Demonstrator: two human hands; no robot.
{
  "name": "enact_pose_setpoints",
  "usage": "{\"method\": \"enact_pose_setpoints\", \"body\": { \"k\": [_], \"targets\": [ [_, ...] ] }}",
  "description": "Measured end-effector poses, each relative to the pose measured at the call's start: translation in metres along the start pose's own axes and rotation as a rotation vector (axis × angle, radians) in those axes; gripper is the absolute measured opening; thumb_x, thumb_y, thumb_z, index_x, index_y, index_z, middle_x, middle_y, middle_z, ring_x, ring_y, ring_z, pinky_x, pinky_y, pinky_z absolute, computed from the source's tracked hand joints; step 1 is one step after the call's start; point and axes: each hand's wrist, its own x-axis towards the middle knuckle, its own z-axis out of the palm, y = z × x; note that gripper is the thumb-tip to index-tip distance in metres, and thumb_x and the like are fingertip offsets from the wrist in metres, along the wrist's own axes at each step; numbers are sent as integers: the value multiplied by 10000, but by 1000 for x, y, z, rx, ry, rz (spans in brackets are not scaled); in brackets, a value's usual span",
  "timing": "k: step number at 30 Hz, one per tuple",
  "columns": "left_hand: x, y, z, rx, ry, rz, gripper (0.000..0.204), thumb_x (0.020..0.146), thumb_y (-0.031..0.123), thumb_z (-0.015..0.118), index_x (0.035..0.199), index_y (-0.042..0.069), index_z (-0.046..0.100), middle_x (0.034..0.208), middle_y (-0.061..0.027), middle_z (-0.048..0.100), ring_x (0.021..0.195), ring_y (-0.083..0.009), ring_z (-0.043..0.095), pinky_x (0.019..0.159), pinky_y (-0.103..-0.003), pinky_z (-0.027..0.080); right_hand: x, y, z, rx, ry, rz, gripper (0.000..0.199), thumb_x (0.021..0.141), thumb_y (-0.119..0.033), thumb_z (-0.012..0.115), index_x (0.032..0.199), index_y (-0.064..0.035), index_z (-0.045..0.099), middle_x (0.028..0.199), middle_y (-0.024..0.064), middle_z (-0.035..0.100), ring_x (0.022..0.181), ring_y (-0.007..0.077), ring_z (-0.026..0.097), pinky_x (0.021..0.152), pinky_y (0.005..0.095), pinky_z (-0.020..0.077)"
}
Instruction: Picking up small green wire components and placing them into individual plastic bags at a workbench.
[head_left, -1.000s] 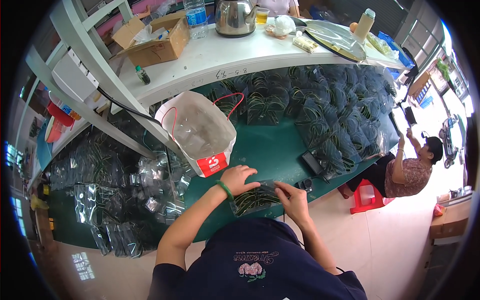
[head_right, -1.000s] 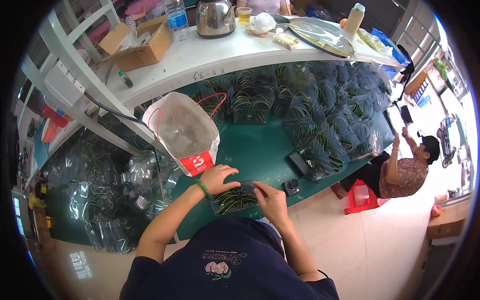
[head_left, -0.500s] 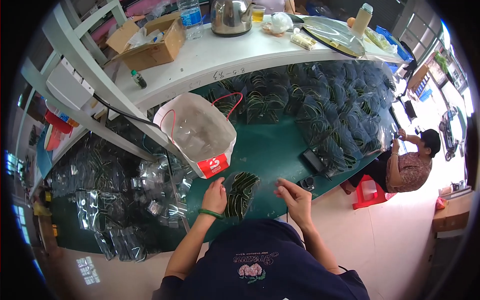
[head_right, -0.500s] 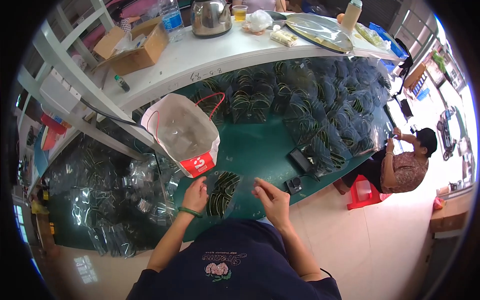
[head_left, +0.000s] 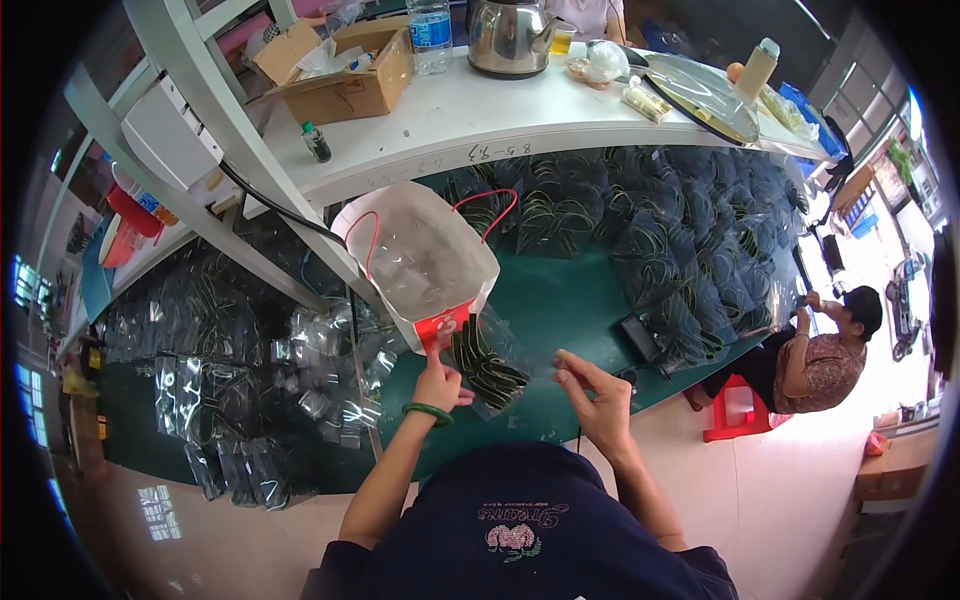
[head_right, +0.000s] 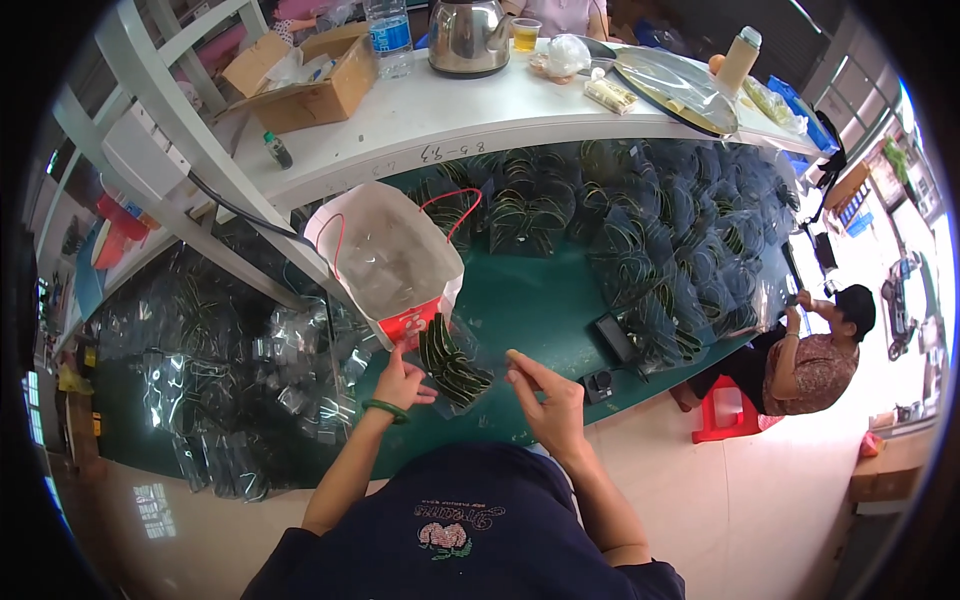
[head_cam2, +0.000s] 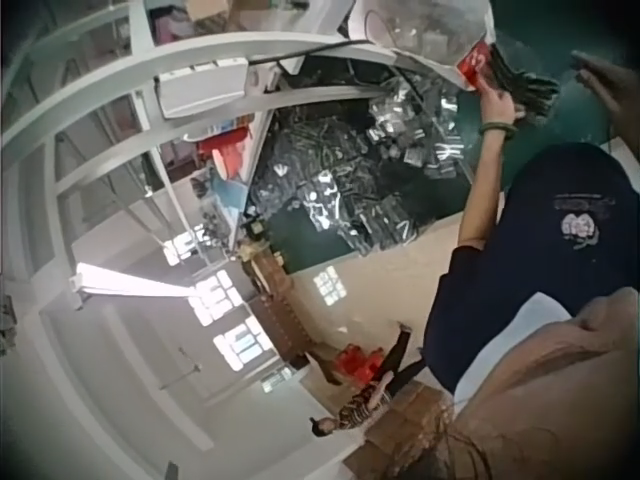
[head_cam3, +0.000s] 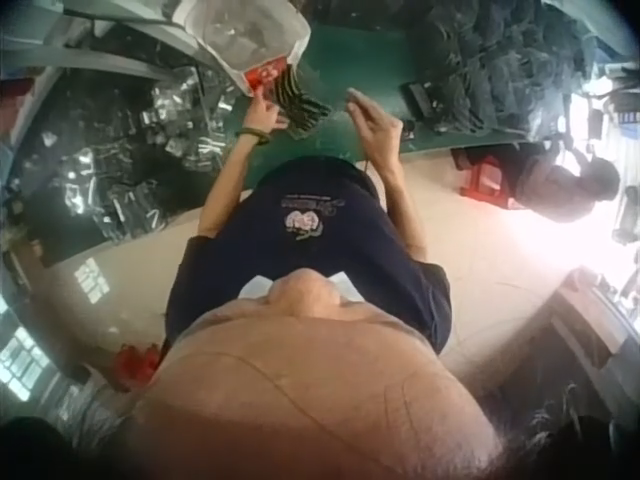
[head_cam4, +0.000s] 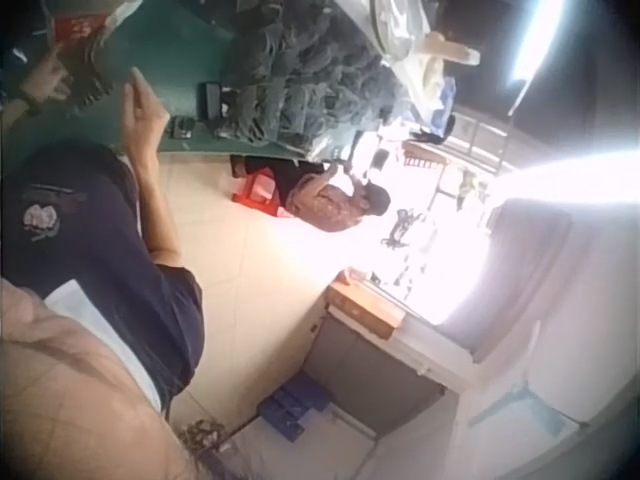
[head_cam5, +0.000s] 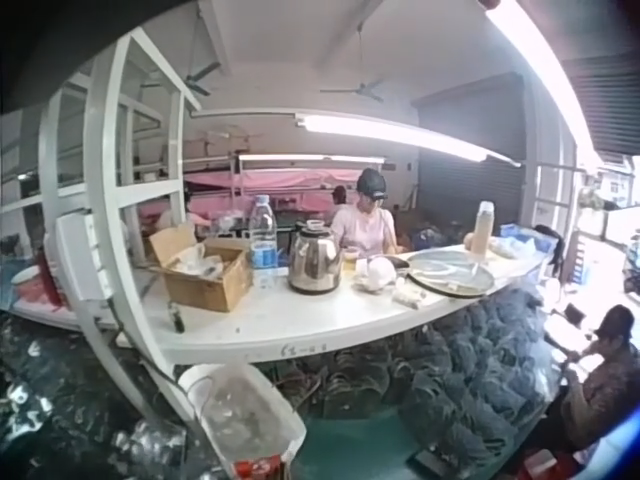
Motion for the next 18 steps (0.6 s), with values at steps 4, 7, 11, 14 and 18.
{"method": "enact_pose_setpoints", "body": {
  "k": [4,7,11,14,18],
  "targets": [
    [-20,-31,31,-313,-77,-68,887,1043,-80,450,1678,233,-85,1206,-251,584,1013,-484,767,881,-586,680,-1,6,-6,-108,-20,-5,290,1025,-49,728,1308,11,752,1104,154,822,975,160,798,880,290,616],
    [-44,-33,54,-470,-118,-73,891,1064,-62,478,1666,219,-116,1257,-274,599,1116,-491,742,988,-597,642,-6,26,0,-258,-70,-33,287,1006,-57,738,1289,-18,759,1065,186,810,918,228,808,833,333,620],
    [-60,-12,38,-451,-280,-258,689,1123,136,566,1657,108,132,1308,-285,658,1128,-437,756,986,-506,652,-5,61,3,-453,-159,-252,301,984,-78,716,1285,-55,715,1080,181,789,927,358,764,808,451,619],
    [-72,15,17,-212,-410,-354,386,1125,286,609,1394,10,603,1151,-208,762,1023,-331,797,865,-392,677,-6,72,-2,-575,-278,-248,328,982,-83,716,1309,-68,703,1088,174,787,921,345,762,795,449,618],
    [-71,23,13,18,-267,139,264,1090,210,667,1191,-20,745,974,-110,799,827,-167,780,671,-289,634,-9,79,-4,-575,-331,-285,349,973,-83,716,1320,-66,692,1124,167,786,928,328,763,798,438,620]
  ]
}}
